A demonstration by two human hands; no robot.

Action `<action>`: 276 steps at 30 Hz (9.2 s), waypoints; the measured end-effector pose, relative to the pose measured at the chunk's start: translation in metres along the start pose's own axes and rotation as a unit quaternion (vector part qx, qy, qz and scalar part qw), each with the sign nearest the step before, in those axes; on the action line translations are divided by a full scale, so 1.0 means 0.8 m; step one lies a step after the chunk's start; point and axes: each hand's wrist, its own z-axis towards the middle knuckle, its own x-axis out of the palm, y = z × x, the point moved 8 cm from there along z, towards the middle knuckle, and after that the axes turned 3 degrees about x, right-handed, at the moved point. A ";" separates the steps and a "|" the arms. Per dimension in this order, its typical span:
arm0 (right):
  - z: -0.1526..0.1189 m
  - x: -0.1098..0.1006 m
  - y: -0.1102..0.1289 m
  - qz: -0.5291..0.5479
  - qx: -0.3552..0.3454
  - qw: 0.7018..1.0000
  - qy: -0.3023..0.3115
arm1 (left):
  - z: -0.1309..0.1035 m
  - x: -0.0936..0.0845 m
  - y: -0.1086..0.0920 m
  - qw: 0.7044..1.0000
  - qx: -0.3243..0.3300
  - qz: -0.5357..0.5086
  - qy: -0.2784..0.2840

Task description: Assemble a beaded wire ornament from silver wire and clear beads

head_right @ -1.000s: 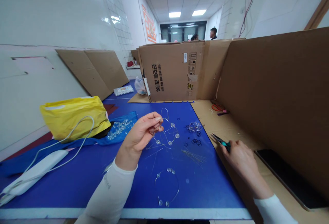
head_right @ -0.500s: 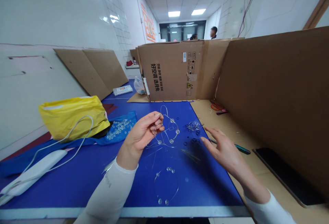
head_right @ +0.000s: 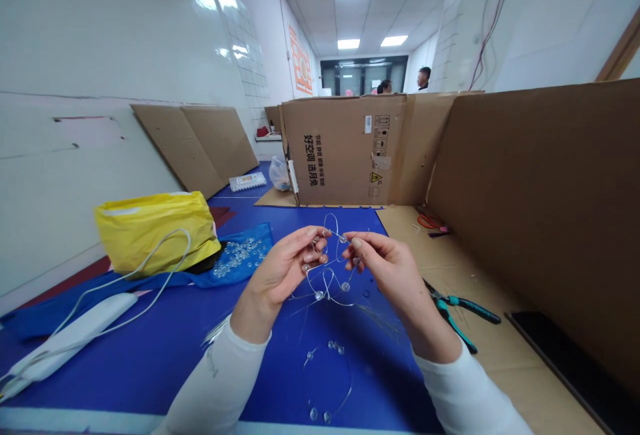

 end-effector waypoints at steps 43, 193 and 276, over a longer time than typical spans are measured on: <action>0.020 -0.058 -0.005 0.060 0.009 0.993 -0.102 | -0.005 0.006 -0.016 0.946 0.110 0.303 -0.019; 0.016 -0.014 -0.017 0.017 0.063 0.998 -0.009 | -0.029 0.044 -0.027 0.789 0.239 0.566 -0.009; -0.003 -0.012 0.003 -0.020 0.036 0.996 0.080 | 0.014 -0.010 0.004 0.994 0.080 0.080 0.003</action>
